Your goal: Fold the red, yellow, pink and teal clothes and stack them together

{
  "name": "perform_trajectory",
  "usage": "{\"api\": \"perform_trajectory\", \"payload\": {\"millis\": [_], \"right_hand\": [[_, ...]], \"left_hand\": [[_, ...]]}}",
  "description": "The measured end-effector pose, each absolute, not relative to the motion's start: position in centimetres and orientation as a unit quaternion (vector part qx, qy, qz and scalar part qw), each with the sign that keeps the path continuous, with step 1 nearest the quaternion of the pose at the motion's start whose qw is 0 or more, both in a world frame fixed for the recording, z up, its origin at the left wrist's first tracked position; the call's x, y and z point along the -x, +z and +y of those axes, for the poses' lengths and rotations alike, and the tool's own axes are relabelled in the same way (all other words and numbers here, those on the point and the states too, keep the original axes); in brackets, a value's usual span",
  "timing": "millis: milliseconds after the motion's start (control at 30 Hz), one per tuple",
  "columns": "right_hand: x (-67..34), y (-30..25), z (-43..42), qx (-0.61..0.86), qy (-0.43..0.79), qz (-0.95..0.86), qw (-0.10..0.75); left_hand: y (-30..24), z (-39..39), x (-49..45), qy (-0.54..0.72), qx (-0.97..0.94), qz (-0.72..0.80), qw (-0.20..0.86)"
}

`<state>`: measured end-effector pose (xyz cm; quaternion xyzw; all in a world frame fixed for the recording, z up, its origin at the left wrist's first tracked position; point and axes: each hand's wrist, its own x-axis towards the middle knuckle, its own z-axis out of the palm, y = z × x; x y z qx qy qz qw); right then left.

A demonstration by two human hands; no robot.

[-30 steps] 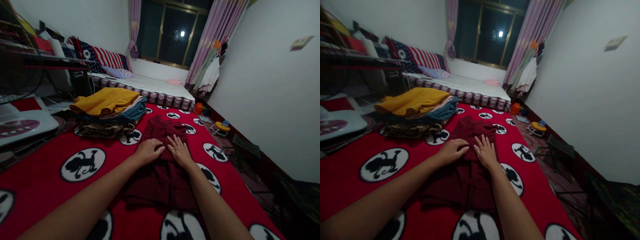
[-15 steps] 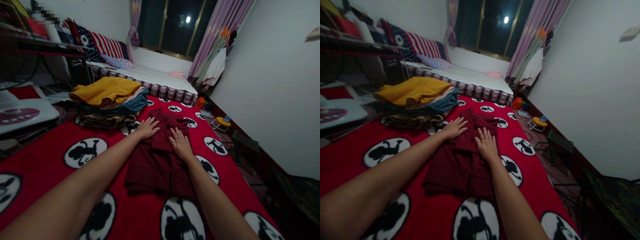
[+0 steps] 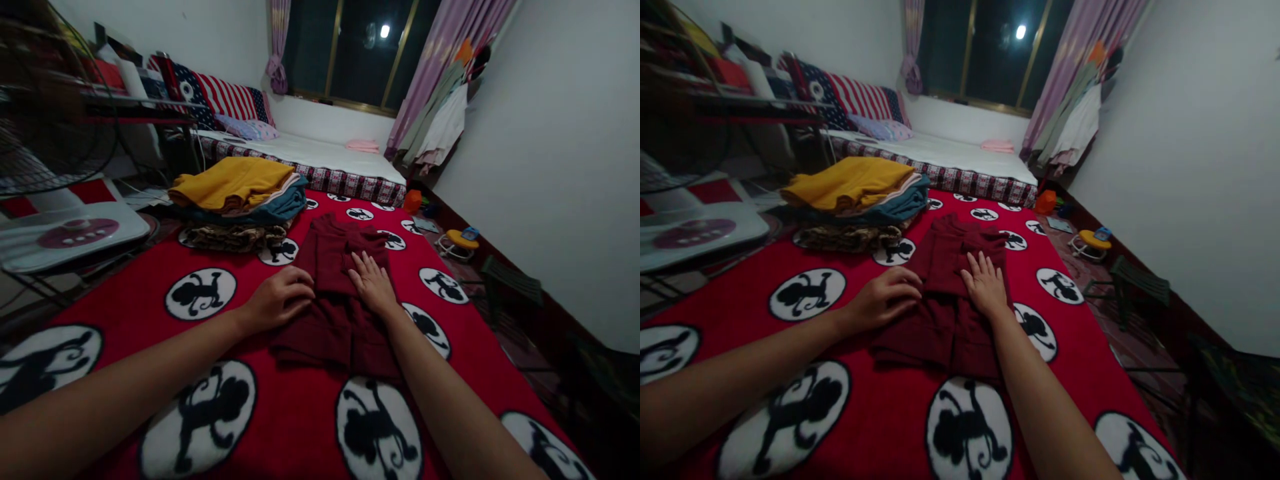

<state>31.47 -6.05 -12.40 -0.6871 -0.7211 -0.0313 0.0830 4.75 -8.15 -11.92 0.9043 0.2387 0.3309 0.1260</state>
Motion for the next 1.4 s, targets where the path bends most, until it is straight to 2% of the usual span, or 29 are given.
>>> {"api": "perform_trajectory", "payload": {"millis": [133,300,433,533,667,833,900,967,1100,1233,1400], "right_hand": [[-31.6,-12.4,-6.1,0.687,-0.029,-0.721,0.083],[-31.6,-12.4,-6.1,0.685,-0.021,-0.722,0.095],[-31.7,-12.4,-6.1,0.681,-0.018,-0.725,0.103],[-31.7,-12.4,-6.0,0.678,-0.020,-0.727,0.105],[-31.5,-12.3,-6.5,0.657,-0.020,-0.747,0.098],[-32.4,-11.1,-9.9,0.579,0.041,-0.807,0.110],[-34.0,-10.6,-11.8,0.530,0.067,-0.835,0.132],[-36.4,-10.4,-13.6,0.490,0.066,-0.855,0.157],[-41.5,-10.9,-15.5,0.479,-0.008,-0.859,0.182],[-43.0,-11.4,-15.8,0.468,-0.010,-0.868,0.165],[-41.0,-11.6,-14.8,0.420,-0.004,-0.892,0.166]], "left_hand": [[-11.0,-11.0,-3.6,0.264,-0.932,0.196,0.153],[-11.1,-11.7,-2.4,0.254,-0.928,0.206,0.176],[-11.1,-11.9,-2.5,0.243,-0.929,0.225,0.164],[-10.8,-12.9,-3.0,0.187,-0.949,0.194,0.167],[-9.8,-14.5,-3.2,0.105,-0.956,0.147,0.232],[-9.1,-14.0,-1.5,0.125,-0.923,0.143,0.334],[-9.5,-12.4,-0.4,0.166,-0.929,0.173,0.283],[-10.0,-10.2,0.7,0.189,-0.941,0.212,0.182],[-10.8,-6.2,1.5,0.174,-0.955,0.233,0.064],[-10.8,-4.9,0.2,0.162,-0.967,0.187,0.058],[-10.6,-5.6,-1.9,0.139,-0.979,0.114,0.101]]}}
